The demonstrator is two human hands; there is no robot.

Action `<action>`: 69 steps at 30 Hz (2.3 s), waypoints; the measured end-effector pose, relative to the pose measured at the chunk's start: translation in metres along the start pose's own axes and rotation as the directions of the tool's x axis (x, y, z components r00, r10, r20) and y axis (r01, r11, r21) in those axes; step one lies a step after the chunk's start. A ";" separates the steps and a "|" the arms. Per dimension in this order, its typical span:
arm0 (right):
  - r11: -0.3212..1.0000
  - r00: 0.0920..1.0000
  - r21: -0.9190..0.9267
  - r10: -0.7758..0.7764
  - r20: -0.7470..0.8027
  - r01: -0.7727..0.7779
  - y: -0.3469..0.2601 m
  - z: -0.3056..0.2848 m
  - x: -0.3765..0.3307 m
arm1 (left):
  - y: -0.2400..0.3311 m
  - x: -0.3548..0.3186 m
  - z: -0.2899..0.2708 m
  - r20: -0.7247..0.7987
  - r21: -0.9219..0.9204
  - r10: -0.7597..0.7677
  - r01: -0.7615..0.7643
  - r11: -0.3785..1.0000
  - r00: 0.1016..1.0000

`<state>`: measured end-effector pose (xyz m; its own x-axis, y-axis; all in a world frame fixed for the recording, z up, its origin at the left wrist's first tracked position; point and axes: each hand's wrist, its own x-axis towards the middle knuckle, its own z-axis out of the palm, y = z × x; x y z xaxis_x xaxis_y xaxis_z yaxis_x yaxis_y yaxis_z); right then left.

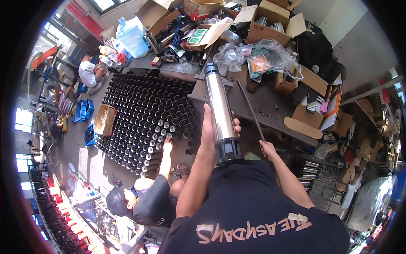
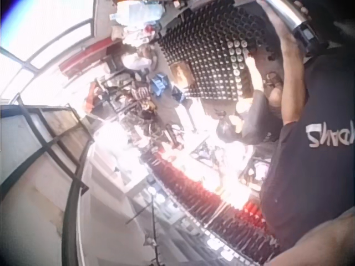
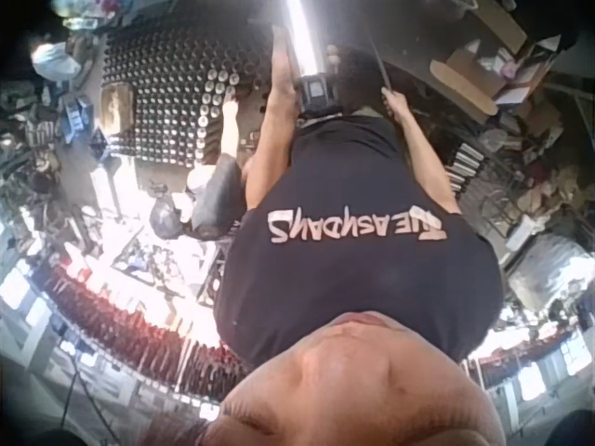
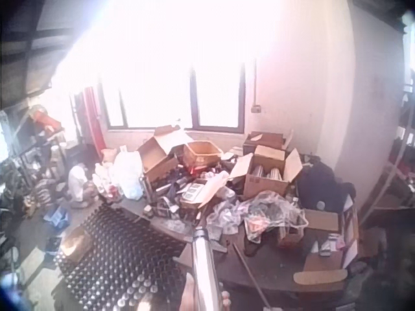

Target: The person assembles metal cylinders by placing them in a vise and using a metal rod to tighten the top components before placing the finished items into a large wire bin.

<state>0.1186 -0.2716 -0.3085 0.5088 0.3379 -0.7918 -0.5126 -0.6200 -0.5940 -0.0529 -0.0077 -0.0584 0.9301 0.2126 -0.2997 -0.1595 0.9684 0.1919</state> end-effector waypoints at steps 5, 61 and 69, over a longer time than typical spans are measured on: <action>1.000 0.999 -0.013 0.020 -0.032 -0.021 0.012 0.002 0.000 | 0.010 -0.006 -0.002 -0.021 -0.021 0.025 -0.025 0.999 0.999; 0.306 0.318 -0.856 -0.931 -0.178 0.416 -0.331 -0.146 -0.071 | 0.171 0.137 0.033 -0.526 -0.784 -0.443 -0.212 0.584 0.726; 0.410 0.231 -0.867 -0.907 -0.353 0.284 -0.322 -0.133 -0.064 | 0.178 0.145 0.044 -0.638 -0.746 -0.494 -0.317 0.585 0.591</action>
<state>0.3434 -0.1874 -0.0478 0.8263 0.3905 0.4059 0.5343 -0.7717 -0.3450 0.0683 0.1894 -0.0270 0.4174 -0.2689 -0.8680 -0.6350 0.5970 -0.4903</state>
